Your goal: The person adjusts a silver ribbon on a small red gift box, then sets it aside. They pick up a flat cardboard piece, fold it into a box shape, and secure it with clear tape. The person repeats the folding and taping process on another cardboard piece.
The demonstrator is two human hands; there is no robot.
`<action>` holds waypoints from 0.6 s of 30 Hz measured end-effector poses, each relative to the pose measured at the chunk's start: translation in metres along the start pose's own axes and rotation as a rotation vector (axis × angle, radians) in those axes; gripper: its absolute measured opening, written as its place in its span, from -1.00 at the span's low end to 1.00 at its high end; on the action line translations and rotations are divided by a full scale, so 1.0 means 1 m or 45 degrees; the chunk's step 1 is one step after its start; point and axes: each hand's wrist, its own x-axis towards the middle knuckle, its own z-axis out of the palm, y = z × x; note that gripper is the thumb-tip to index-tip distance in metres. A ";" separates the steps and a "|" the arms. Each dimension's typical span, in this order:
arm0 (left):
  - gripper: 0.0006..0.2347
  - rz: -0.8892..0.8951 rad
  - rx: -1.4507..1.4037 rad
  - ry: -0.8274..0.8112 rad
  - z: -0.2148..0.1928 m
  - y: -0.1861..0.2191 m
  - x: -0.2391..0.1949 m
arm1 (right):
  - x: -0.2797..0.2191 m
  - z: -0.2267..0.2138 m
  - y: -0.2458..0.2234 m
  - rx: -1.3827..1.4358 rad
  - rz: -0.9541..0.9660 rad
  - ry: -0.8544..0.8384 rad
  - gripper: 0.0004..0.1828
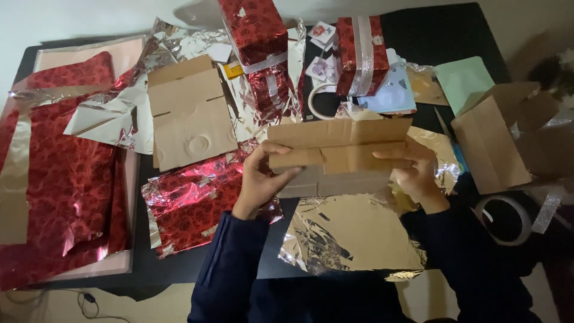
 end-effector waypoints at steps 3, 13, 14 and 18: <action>-0.47 0.058 -0.134 -0.171 -0.011 -0.001 -0.001 | -0.003 0.000 0.014 0.129 -0.155 0.019 -0.83; -0.75 0.035 0.085 -0.110 -0.006 -0.001 -0.003 | -0.012 -0.016 0.044 0.135 -0.236 -0.086 -0.78; -0.78 0.012 0.065 -0.138 -0.009 -0.004 -0.003 | -0.016 -0.023 0.051 0.106 -0.160 -0.157 -0.84; -0.71 0.018 0.091 -0.198 -0.010 0.003 0.004 | -0.024 -0.036 0.040 0.199 0.224 -0.392 -0.51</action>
